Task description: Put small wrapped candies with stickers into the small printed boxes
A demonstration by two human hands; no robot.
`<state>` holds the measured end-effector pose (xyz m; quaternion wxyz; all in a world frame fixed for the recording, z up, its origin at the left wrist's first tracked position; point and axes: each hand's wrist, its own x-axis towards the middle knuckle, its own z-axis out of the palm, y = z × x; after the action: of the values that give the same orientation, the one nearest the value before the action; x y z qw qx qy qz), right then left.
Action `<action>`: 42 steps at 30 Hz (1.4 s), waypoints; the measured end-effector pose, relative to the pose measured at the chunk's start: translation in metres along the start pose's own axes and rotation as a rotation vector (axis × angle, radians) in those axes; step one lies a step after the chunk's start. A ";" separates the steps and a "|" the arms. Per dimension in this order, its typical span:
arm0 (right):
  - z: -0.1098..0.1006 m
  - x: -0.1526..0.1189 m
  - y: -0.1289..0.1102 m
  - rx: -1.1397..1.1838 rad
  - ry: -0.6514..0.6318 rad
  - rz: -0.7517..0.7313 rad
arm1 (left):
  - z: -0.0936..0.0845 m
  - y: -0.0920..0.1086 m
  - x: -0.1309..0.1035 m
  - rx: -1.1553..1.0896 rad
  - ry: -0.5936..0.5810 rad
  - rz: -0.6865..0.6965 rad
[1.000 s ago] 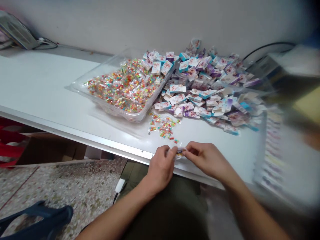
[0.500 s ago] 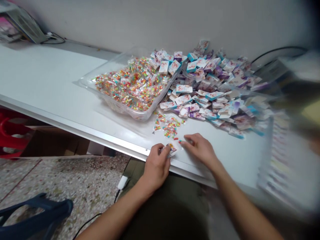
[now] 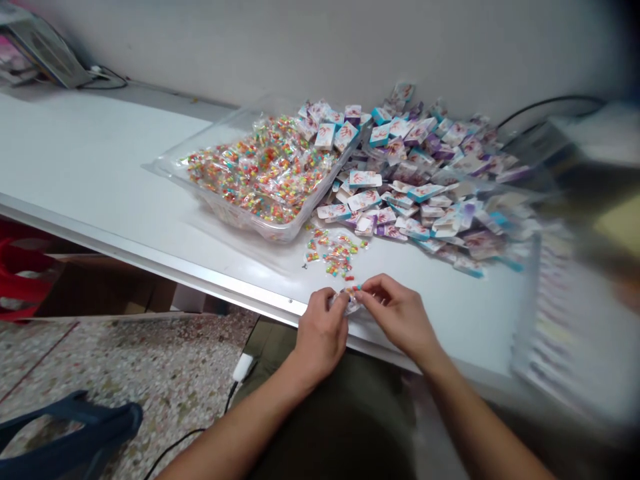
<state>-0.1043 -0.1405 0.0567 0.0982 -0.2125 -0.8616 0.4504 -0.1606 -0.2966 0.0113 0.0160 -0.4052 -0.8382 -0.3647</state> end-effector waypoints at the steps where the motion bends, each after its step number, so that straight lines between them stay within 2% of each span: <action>1: 0.002 -0.002 -0.001 -0.098 0.010 -0.051 | 0.000 0.001 0.000 -0.006 -0.004 -0.003; 6: 0.001 -0.009 -0.003 -0.487 0.017 -0.306 | 0.003 0.004 0.000 -0.011 0.028 -0.003; 10: -0.002 -0.011 -0.006 -0.588 -0.179 -0.360 | 0.007 0.004 -0.001 0.011 0.055 0.019; 12: -0.002 -0.010 -0.008 -0.536 -0.237 -0.331 | 0.009 0.005 -0.002 0.013 0.069 0.025; 13: -0.002 -0.009 -0.008 -0.513 -0.219 -0.300 | 0.010 0.005 -0.003 0.014 0.075 0.028; 17: 0.001 -0.001 -0.007 -0.438 -0.016 -0.090 | 0.013 0.005 -0.005 -0.001 0.087 0.024; 18: 0.001 0.001 -0.007 -0.390 -0.035 -0.030 | 0.015 0.004 -0.006 -0.009 0.098 0.021; 20: 0.002 0.005 -0.005 -0.262 -0.172 0.055 | 0.018 0.003 -0.007 -0.018 0.133 0.022; 22: 0.003 0.007 -0.004 -0.143 -0.299 0.071 | 0.019 0.001 -0.009 -0.009 0.175 0.050; 25: 0.005 0.006 -0.005 -0.069 -0.307 0.052 | 0.011 0.002 -0.012 0.032 0.177 0.073; 27: 0.007 0.003 -0.007 -0.049 -0.305 0.049 | -0.001 0.004 -0.013 -0.034 0.134 0.051; 30: 0.012 -0.002 -0.011 0.021 -0.367 0.044 | -0.020 0.002 -0.009 -0.343 0.053 -0.089; 34: 0.016 -0.005 -0.012 0.101 -0.398 0.088 | -0.034 -0.010 0.004 -0.863 -0.147 -0.487; 36: 0.015 -0.005 -0.009 0.221 -0.426 0.135 | -0.036 -0.018 0.010 -1.050 -0.222 -0.633; 39: 0.013 -0.006 0.000 0.572 -0.468 0.271 | -0.036 -0.024 0.014 -1.151 -0.264 -0.718; 42: 0.018 -0.007 0.008 0.819 -0.417 0.436 | -0.037 -0.023 0.016 -1.157 -0.289 -0.759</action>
<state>-0.1025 -0.1524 0.0400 -0.0968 -0.2372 -0.5512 0.7941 -0.1975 -0.3180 0.0299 -0.4416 -0.0726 -0.5868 -0.6748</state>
